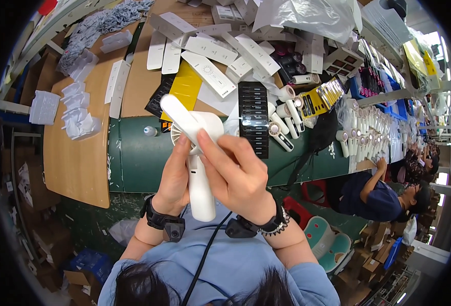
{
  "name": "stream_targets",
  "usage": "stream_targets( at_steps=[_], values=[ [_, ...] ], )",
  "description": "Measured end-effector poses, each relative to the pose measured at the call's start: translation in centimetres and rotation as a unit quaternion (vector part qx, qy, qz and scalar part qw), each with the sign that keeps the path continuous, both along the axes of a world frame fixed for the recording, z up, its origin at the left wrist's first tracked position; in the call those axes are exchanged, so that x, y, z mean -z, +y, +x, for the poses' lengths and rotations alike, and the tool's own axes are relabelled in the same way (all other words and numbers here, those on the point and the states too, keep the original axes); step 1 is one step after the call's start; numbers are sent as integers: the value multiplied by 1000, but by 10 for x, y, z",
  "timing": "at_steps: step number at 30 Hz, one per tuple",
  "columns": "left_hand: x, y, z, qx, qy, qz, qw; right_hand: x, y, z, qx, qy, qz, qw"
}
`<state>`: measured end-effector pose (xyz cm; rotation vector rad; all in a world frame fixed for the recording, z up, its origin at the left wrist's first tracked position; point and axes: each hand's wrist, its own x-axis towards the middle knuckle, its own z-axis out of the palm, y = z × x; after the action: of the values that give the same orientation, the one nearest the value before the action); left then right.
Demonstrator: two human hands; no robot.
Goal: The person wipes a handheld fan with a cloth, turns it over, and wipes the other side. They then rub the fan's edges with a file and wipe the fan again with the cloth.
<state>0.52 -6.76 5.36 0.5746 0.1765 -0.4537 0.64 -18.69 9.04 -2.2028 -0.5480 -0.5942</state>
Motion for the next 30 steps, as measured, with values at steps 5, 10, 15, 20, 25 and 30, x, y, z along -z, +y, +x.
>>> stream_targets(
  at_steps=[5,10,15,20,25,30],
  values=[
    [1,-4,-2,1,0,-1,1000,4,-2,-8,9,17,-1,1000],
    [-2,-4,-1,-13,48,-4,999,1,-3,-2,-2,-4,-11,1000],
    [-2,-2,-4,-19,41,0,999,1,-1,-4,-13,-9,-4,1000],
    [-9,6,3,1,-14,-9,1000,-6,4,4,-22,5,-12,1000],
    [-9,2,-6,-25,37,5,999,-5,4,-10,-11,8,-8,1000],
    [-9,3,-2,-11,23,3,1000,-4,5,8,-13,-20,-5,1000]
  ],
)
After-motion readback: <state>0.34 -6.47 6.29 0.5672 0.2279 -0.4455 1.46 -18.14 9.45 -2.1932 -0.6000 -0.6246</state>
